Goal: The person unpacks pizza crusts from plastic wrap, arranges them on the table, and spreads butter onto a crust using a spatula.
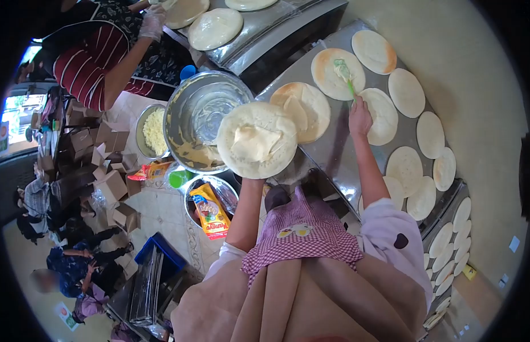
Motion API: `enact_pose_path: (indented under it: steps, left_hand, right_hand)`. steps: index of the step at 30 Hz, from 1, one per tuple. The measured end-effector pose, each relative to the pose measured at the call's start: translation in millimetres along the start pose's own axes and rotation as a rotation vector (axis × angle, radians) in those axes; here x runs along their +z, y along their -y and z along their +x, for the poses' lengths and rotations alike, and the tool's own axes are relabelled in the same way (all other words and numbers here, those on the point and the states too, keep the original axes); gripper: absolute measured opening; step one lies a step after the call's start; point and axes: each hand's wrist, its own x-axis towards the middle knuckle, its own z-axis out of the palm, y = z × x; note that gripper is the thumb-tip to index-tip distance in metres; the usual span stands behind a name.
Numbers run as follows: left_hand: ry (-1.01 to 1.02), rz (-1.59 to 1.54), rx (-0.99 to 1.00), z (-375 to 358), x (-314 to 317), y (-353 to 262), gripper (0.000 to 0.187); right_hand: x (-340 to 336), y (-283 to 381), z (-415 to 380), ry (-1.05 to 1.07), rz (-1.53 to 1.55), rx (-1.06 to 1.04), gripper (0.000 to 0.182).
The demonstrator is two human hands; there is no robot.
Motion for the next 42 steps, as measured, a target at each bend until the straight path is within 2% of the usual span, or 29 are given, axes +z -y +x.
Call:
enact_pose_path:
  steps: [3, 6, 9, 11, 13, 16, 18, 19, 20, 22, 23, 26, 29, 32, 35, 38, 41, 42]
  left_hand:
    - [0.165, -0.175, -0.058, 10, 15, 2, 0.056]
    - [0.129, -0.134, -0.051, 12, 25, 4, 0.055]
    - [0.153, -0.098, -0.079, 20, 32, 7, 0.054]
    - [0.208, -0.102, -0.106, 20, 44, 9, 0.053]
    - [0.229, -0.088, -0.153, 16, 60, 10, 0.054]
    - [0.19, -0.007, -0.212, 6, 83, 10, 0.055]
    - [0.134, 0.088, -0.2, 2, 90, 11, 0.056]
    - [0.166, 0.025, -0.215, 4, 84, 11, 0.056]
    - [0.199, -0.036, -0.23, 10, 69, 14, 0.057]
    - [0.264, -0.156, -0.268, 18, 41, 18, 0.058]
    - [0.268, -0.117, -0.245, 19, 36, 18, 0.057]
    - [0.228, -0.063, -0.196, 20, 31, 17, 0.055]
    - [0.253, -0.068, -0.248, 15, 34, 23, 0.055]
    - [0.276, -0.073, -0.309, 17, 40, 23, 0.055]
    - [0.288, -0.068, -0.336, 9, 42, 24, 0.055]
    - [0.285, -0.064, -0.341, 8, 46, 26, 0.055]
    - [0.28, -0.056, -0.324, 1, 52, 32, 0.055]
    - [0.275, -0.054, -0.311, -1, 54, 35, 0.054]
  right_hand:
    - [-6, -20, -29, -0.011, 0.268, -0.094, 0.026]
    - [-76, -14, -43, 0.593, 1.086, 0.6, 0.024]
    - [-117, 3, -64, 0.736, 1.308, 0.573, 0.021]
    - [-130, 28, -81, 0.799, 1.297, 0.431, 0.021]
    - [-113, 52, -102, 0.635, 1.204, 0.034, 0.023]
    - [-151, 104, -119, 0.506, 0.66, -0.167, 0.024]
    - [-152, 106, -138, 0.496, 0.785, -0.215, 0.022]
    - [-152, 106, -144, 0.494, 0.845, -0.242, 0.02]
    - [-154, 101, -146, 0.625, 0.93, -0.241, 0.022]
    - [-169, 92, -143, 1.099, 1.233, 0.203, 0.023]
    - [-176, 86, -140, 1.33, 1.363, 0.446, 0.024]
    - [-186, 66, -134, 1.309, 1.659, 0.626, 0.024]
    - [-184, 22, -123, 1.078, 1.743, 0.659, 0.024]
    - [-173, -29, -108, 0.644, 1.377, 0.583, 0.023]
    - [-98, -99, -98, -0.004, 0.6, 0.183, 0.023]
    - [-48, -131, -106, -0.248, -0.03, 0.084, 0.022]
    - [-45, -127, -130, -0.202, 0.073, -0.014, 0.023]
    - [-53, -127, -139, -0.001, 0.363, 0.155, 0.023]
